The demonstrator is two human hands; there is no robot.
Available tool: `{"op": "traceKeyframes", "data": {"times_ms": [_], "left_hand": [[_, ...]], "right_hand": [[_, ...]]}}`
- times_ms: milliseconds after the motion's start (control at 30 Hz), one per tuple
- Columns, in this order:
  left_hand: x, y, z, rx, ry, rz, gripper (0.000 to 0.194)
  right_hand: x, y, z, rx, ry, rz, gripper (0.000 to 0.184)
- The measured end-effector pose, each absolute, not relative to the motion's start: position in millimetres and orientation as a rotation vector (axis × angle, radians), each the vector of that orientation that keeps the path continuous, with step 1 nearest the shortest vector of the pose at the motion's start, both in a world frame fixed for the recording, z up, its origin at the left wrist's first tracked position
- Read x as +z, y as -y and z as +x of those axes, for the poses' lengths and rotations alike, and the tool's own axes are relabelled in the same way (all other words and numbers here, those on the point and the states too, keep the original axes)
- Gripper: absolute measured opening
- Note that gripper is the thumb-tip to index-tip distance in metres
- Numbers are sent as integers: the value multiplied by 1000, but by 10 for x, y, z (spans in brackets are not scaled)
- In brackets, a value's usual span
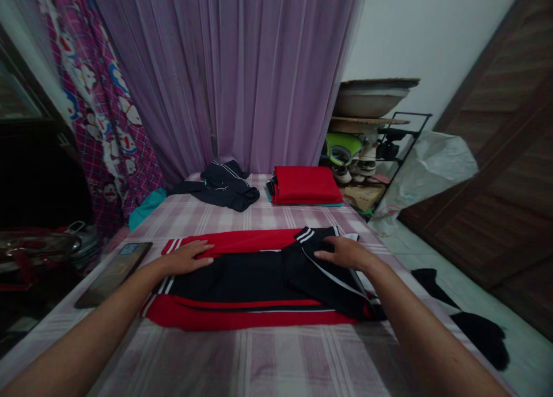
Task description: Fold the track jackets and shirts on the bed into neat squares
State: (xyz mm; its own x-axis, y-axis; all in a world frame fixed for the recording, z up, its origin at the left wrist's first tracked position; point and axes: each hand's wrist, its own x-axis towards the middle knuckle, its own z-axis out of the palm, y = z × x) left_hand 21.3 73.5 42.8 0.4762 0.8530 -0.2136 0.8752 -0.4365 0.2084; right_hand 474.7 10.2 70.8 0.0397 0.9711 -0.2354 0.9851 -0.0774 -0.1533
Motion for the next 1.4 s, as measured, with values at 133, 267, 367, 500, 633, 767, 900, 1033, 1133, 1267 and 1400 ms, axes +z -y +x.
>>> {"op": "traceKeyframes", "data": {"times_ms": [133,267,367,500,633,767,900,1033,1133,1267,1400], "left_hand": [[505,-656,374,105,-1553,2462,58],[624,-467,725,199,-1498,2600,49],[747,-294,1067,272,-1390,2679,48],[849,-72,1510,540,-1117,2864,74],[869,82,1742,526,-943,2935,52],[947,180,1573,358,-1103,2767,28],[1171,264,1199,206,-1223,2639,27],[1453,220,931,81,-1234,2547,25],[1609,40,802,89,-1299,2507,33],[1632,-326,642,-53,-1598,2568,43],[1339,-618,547,-130,-1912,2638,51]], "right_hand": [[765,147,4602,-228,-2011,2178,37],[801,253,4499,-115,-1951,2221,31],[907,328,4424,-106,-2045,2266,35],[1060,475,4239,-516,-2599,2049,29],[1079,573,4081,-978,-2981,1672,24],[1050,658,4177,-1221,-2902,1554,34],[965,671,4537,-978,-2616,1732,70],[785,416,4892,-331,-2457,1993,39],[717,120,4983,-113,-2473,2043,34],[741,-222,4862,55,-2467,2145,34],[684,-399,4624,214,-2335,2409,37]]}}
